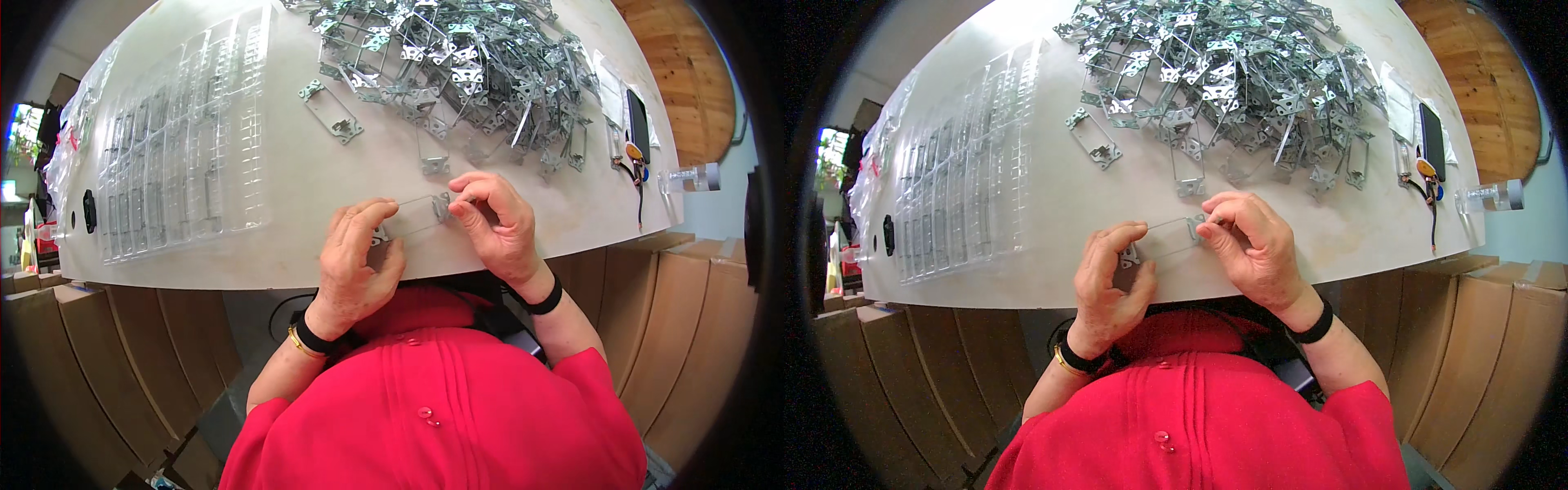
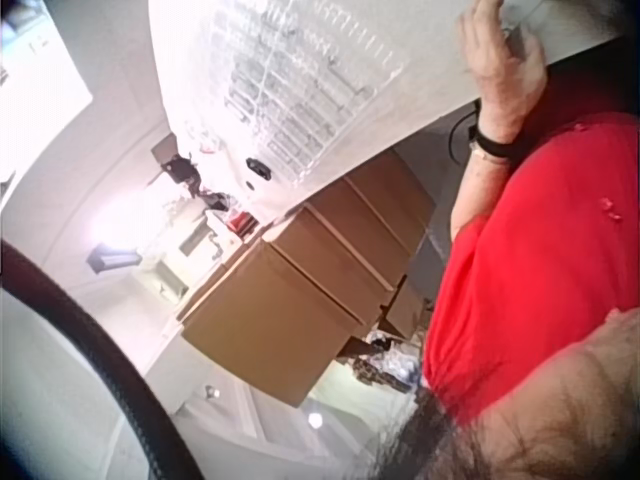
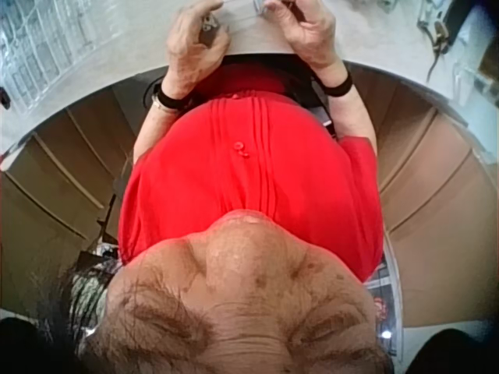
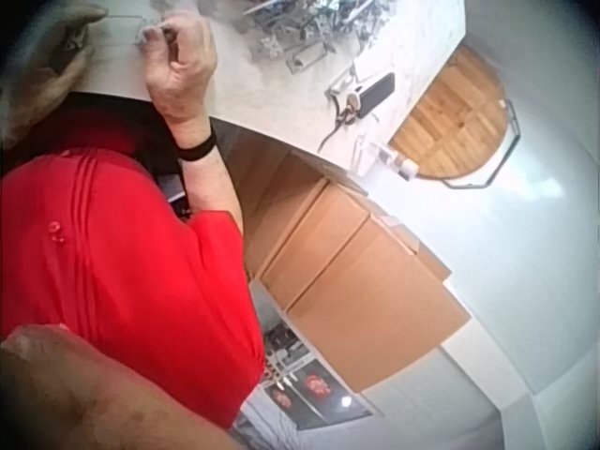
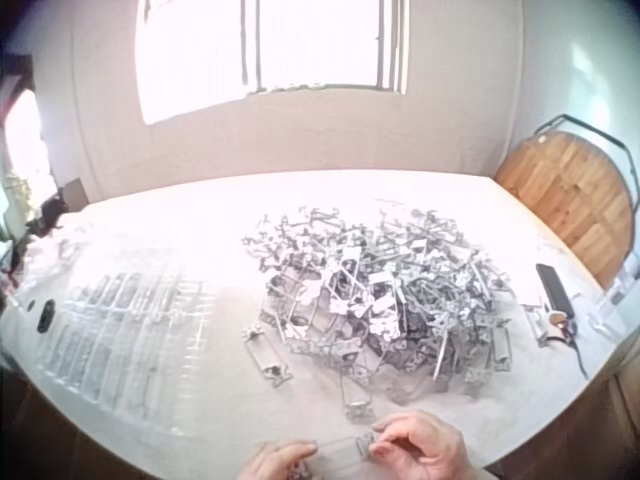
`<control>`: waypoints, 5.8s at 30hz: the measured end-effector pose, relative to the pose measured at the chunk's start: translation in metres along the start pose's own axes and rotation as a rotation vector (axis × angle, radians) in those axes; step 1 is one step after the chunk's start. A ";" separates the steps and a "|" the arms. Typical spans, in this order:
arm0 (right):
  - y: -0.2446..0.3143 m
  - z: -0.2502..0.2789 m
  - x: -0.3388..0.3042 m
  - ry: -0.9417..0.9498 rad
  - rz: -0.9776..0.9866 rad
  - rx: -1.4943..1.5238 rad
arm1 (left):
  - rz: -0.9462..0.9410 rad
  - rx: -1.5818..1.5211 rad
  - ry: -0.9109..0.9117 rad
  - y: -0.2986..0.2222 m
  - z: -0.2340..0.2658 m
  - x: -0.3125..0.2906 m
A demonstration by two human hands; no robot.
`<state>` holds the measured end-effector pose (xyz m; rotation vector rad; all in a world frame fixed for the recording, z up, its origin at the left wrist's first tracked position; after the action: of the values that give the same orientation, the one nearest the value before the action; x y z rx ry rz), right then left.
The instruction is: Assembling small metal rectangular frames and placing them into a plastic tray.
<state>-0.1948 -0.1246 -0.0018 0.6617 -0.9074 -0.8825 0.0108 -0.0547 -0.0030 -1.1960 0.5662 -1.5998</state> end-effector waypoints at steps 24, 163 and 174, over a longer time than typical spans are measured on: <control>0.015 -0.006 -0.001 0.207 0.154 -0.109 | 0.021 0.118 -0.136 0.003 -0.001 -0.008; 0.014 -0.010 0.009 -0.061 0.095 -0.110 | -0.041 -0.042 -0.037 -0.003 -0.007 -0.003; 0.010 -0.014 0.010 -0.076 0.149 -0.096 | 0.002 0.061 0.004 0.000 -0.010 -0.006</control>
<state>-0.1755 -0.1261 0.0035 0.4747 -0.9635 -0.8165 0.0019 -0.0513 -0.0088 -1.1471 0.5176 -1.6075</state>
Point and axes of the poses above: each hand's wrist, its own x-axis towards the middle knuckle, its own z-axis out of the back of the hand, y = z × x, the point moved 6 cm from there along x, towards the middle knuckle, and after that the axes turned 6 degrees about -x, right-handed, at the moved point
